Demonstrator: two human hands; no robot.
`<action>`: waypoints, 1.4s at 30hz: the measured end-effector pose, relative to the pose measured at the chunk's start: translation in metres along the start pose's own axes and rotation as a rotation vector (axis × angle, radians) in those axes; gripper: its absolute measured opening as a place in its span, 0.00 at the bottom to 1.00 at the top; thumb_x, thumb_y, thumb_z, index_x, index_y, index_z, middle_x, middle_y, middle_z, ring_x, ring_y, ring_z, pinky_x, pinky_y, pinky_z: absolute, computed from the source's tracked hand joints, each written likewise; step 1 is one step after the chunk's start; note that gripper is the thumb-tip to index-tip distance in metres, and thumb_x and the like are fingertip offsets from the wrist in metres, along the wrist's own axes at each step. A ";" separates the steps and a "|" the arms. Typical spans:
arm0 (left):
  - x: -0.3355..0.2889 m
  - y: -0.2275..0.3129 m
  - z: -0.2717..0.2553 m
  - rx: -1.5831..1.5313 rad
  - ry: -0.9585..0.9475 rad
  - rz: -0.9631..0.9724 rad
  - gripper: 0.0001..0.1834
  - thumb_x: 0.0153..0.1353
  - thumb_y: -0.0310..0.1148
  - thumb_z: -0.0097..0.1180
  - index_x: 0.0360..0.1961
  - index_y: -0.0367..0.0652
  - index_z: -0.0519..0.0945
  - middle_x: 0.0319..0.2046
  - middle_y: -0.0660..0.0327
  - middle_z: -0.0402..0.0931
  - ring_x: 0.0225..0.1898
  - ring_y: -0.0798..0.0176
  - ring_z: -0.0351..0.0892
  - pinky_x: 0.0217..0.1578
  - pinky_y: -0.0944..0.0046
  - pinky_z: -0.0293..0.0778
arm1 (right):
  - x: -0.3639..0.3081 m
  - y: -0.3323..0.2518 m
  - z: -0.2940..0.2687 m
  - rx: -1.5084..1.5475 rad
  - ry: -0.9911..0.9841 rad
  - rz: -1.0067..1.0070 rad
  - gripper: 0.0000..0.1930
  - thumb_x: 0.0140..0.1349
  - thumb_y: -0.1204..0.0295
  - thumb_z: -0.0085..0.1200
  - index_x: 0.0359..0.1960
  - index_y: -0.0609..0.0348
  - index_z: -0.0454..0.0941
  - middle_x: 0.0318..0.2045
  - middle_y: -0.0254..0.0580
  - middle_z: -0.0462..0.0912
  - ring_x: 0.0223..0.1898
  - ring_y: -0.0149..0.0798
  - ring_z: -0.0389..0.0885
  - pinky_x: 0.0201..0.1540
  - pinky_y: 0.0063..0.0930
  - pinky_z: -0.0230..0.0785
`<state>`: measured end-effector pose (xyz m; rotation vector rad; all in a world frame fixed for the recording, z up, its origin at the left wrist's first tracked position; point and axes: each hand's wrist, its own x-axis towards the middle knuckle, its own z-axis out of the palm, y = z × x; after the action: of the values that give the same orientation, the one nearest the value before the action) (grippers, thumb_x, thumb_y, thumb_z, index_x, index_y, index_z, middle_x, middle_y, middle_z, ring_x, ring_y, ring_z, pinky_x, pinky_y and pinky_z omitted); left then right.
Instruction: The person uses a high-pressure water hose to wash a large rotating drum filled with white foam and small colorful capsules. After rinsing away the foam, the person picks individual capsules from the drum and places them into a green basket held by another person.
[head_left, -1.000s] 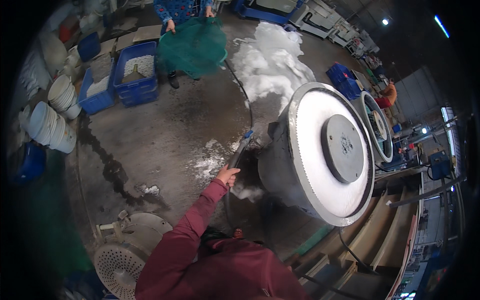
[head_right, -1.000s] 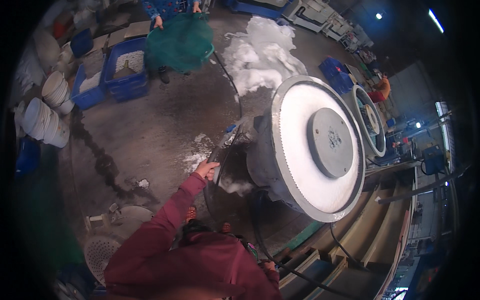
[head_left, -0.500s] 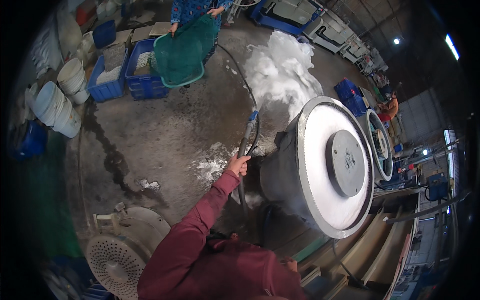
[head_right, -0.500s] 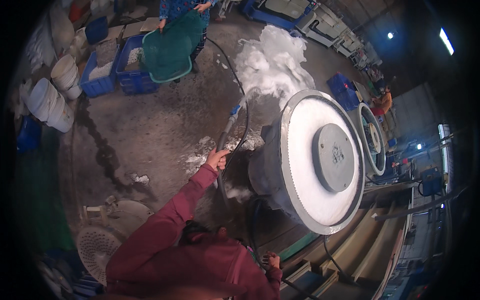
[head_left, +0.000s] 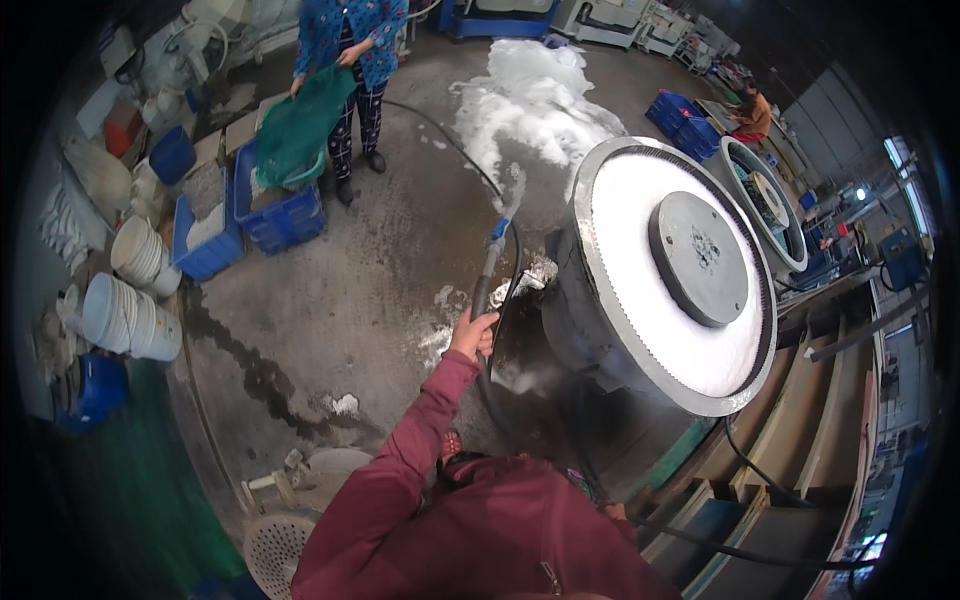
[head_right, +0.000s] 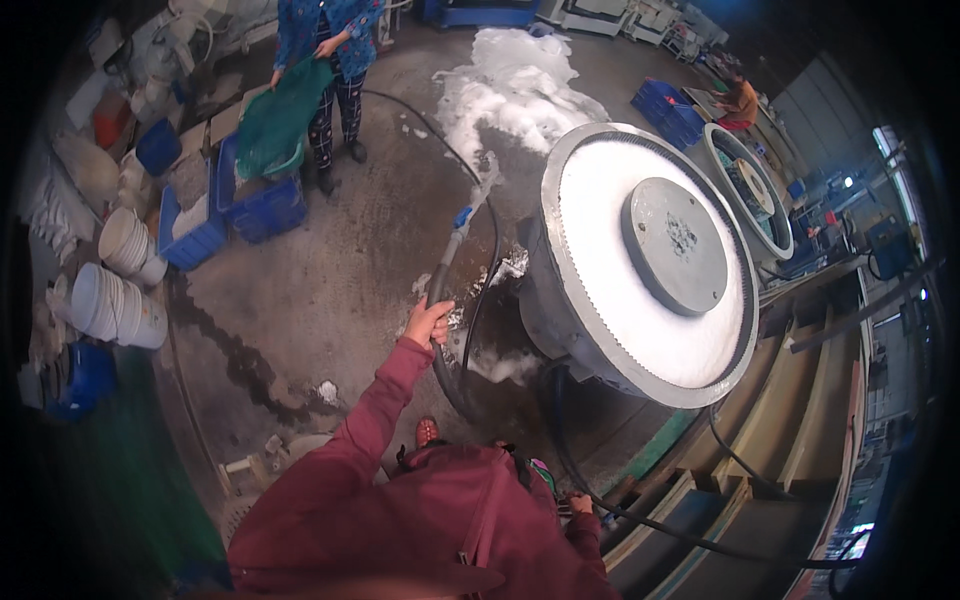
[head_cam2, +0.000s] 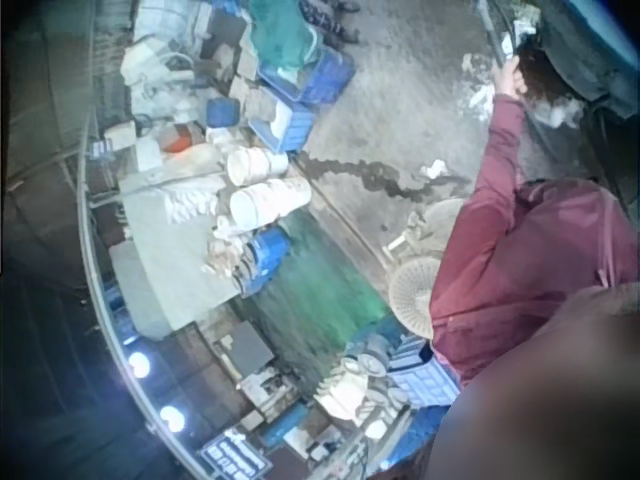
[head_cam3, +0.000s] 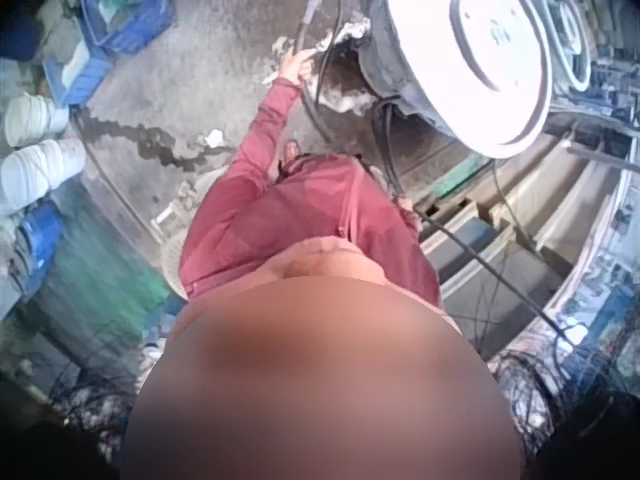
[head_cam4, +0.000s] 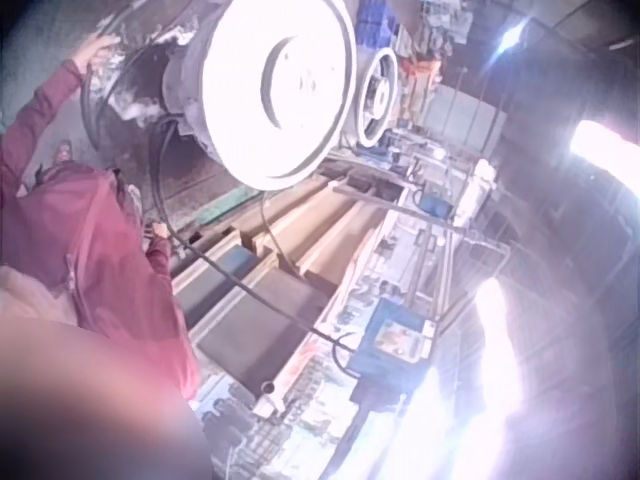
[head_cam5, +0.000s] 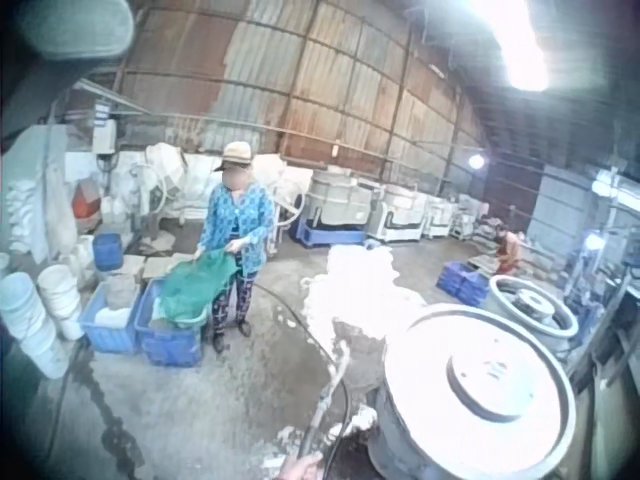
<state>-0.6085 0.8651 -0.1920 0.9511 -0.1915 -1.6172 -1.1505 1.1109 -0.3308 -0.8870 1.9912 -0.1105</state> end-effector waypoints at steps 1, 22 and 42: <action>-0.006 0.002 0.002 0.028 -0.005 0.018 0.13 0.54 0.30 0.57 0.32 0.52 0.62 0.10 0.73 0.53 0.07 0.78 0.49 0.07 0.74 0.47 | -0.016 -0.033 0.008 0.230 -0.056 0.111 0.11 0.54 0.72 0.51 0.38 0.64 0.76 0.26 0.48 0.81 0.24 0.45 0.80 0.24 0.40 0.73; -0.111 0.040 0.124 0.471 -0.300 0.128 0.31 0.62 0.42 0.48 0.64 0.49 0.53 0.14 0.70 0.58 0.11 0.78 0.54 0.12 0.75 0.53 | 0.003 -0.057 0.034 0.282 0.009 0.063 0.09 0.55 0.68 0.53 0.33 0.59 0.79 0.24 0.46 0.80 0.20 0.40 0.78 0.22 0.34 0.70; -0.066 -0.062 0.271 0.552 -0.261 0.194 0.29 0.56 0.29 0.56 0.56 0.45 0.58 0.13 0.73 0.56 0.10 0.78 0.53 0.10 0.73 0.52 | 0.044 -0.014 -0.023 0.391 0.070 0.093 0.12 0.49 0.69 0.52 0.33 0.62 0.79 0.25 0.49 0.80 0.30 0.41 0.80 0.36 0.33 0.71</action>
<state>-0.8355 0.8424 -0.0209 1.0863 -0.9193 -1.5289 -1.1745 1.0671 -0.3441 -0.5441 1.9787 -0.4661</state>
